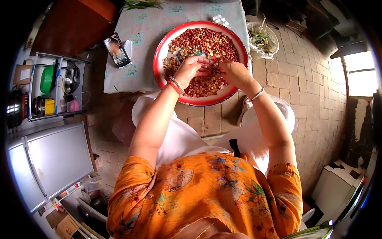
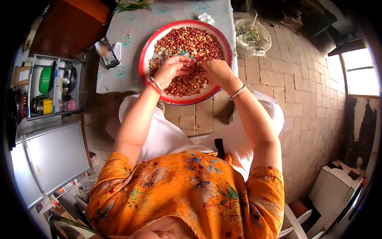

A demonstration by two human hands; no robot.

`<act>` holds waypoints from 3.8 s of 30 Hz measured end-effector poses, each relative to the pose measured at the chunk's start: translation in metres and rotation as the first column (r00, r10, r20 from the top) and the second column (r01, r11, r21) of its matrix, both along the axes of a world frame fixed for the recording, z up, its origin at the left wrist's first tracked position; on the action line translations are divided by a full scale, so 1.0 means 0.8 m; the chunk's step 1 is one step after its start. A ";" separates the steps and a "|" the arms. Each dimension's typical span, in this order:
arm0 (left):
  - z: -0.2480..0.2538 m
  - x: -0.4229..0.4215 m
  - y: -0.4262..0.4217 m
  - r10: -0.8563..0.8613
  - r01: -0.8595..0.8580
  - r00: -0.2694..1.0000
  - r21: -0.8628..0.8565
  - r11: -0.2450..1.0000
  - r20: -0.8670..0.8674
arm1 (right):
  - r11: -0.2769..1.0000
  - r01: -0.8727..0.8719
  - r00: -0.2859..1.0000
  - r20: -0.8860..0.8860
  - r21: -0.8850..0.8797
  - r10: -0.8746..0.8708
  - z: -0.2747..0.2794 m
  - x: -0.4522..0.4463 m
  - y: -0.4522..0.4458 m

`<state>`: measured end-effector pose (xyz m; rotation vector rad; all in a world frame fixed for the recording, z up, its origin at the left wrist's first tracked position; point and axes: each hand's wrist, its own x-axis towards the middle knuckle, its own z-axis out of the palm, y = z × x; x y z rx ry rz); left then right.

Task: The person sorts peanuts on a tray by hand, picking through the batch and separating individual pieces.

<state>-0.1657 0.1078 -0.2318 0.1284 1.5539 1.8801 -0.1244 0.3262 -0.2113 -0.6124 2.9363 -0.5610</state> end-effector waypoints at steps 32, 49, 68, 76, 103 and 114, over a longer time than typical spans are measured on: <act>0.006 0.006 0.004 0.106 -0.116 0.983 -0.059 0.992 -0.152 | 0.787 0.285 0.936 -0.016 -0.547 -0.351 0.025 -0.039 -0.013; 0.004 0.006 0.013 0.047 -0.051 0.996 -0.054 0.997 -0.080 | 0.732 0.440 0.898 0.270 -0.520 -0.348 0.011 -0.039 -0.011; 0.012 0.030 0.034 -0.433 -0.275 0.227 -0.484 0.831 -0.872 | 0.965 0.262 0.965 0.040 -0.021 -0.261 -0.003 -0.023 0.019; 0.023 0.032 0.015 -0.555 -0.230 0.366 -0.650 0.724 -0.747 | 0.986 0.165 0.981 -0.106 0.019 -0.162 -0.011 -0.019 0.002; 0.005 0.016 0.026 0.254 -0.306 0.940 0.234 0.923 0.227 | 0.741 0.224 0.972 0.094 -0.633 -0.214 -0.013 -0.044 -0.076; 0.014 0.017 0.007 0.120 -0.182 0.980 0.467 0.865 0.159 | 0.580 0.276 0.961 0.228 -0.766 -0.156 -0.005 -0.039 -0.066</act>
